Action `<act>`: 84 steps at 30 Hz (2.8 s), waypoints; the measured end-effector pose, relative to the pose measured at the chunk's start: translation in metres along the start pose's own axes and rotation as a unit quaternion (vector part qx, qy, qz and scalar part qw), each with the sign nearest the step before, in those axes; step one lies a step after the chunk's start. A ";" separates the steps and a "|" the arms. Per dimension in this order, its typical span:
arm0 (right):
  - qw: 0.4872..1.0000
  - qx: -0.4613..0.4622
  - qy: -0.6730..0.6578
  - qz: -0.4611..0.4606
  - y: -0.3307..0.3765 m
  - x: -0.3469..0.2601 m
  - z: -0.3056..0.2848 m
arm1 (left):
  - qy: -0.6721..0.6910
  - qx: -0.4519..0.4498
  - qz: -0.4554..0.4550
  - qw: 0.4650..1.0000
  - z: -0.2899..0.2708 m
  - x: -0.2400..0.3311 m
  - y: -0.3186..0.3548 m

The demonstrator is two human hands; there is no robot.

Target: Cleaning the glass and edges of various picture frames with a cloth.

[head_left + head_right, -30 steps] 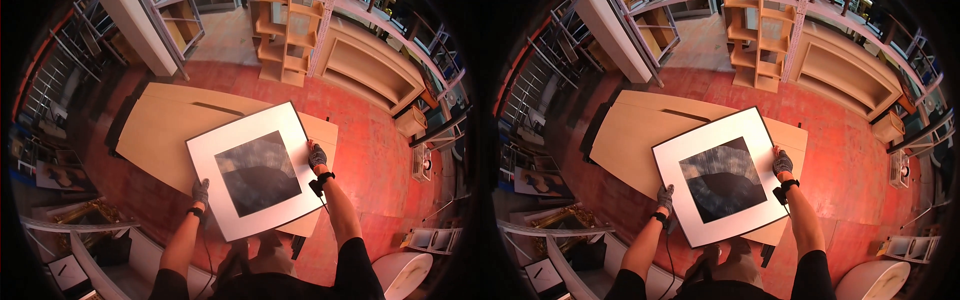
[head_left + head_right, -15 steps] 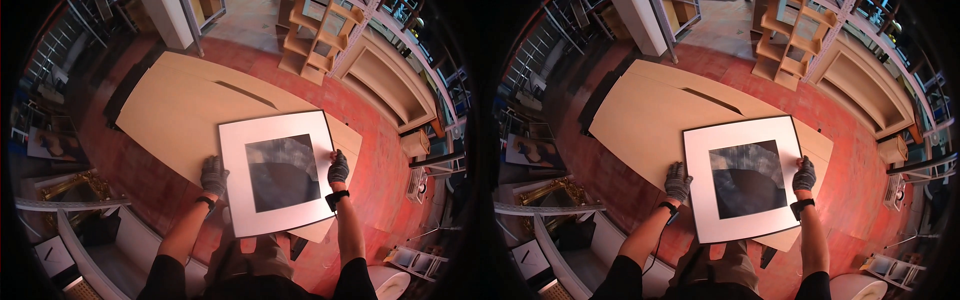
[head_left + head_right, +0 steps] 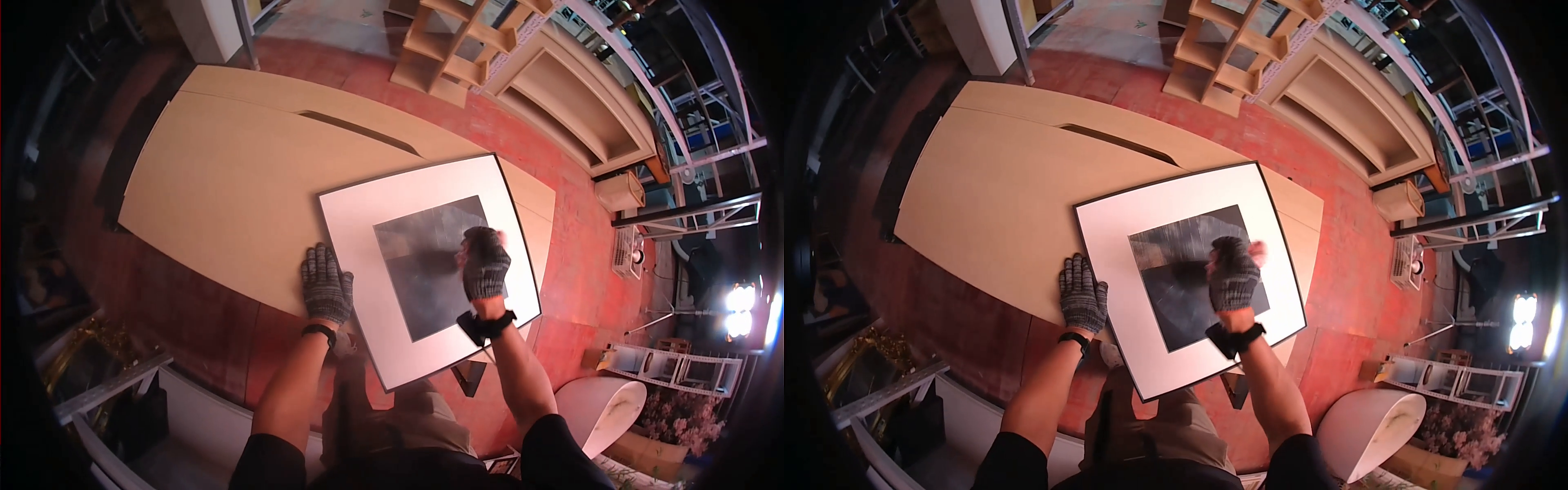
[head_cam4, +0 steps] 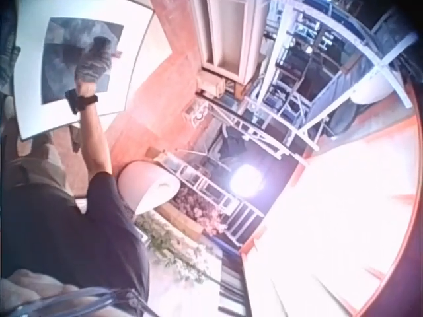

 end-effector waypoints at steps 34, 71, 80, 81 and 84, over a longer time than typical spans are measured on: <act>0.989 -0.059 -0.028 -0.135 -0.023 -0.010 0.111 | -0.033 -0.042 -0.046 0.997 0.002 0.000 0.000; 0.936 -0.178 0.073 -0.296 -0.060 -0.119 0.235 | 0.001 -0.049 -0.073 0.996 -0.004 0.005 -0.005; 0.945 -0.164 0.166 -0.227 -0.143 0.000 0.232 | -0.037 -0.066 -0.059 0.995 0.001 0.002 -0.001; 0.960 -0.137 0.135 -0.201 -0.161 0.031 0.218 | -0.034 -0.065 -0.061 0.995 0.000 0.002 -0.001; 0.988 -0.119 -0.012 -0.096 -0.204 0.136 0.157 | -0.019 -0.065 -0.074 0.995 0.001 0.001 0.000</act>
Point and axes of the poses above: each hand's wrist, its own y-axis away from the middle knuckle, its own z-axis out of the palm, x = y × z, the point moved 4 cm from there along -y, towards the middle knuckle, and after that the axes turned 10 degrees about y, right-handed, at the moved point
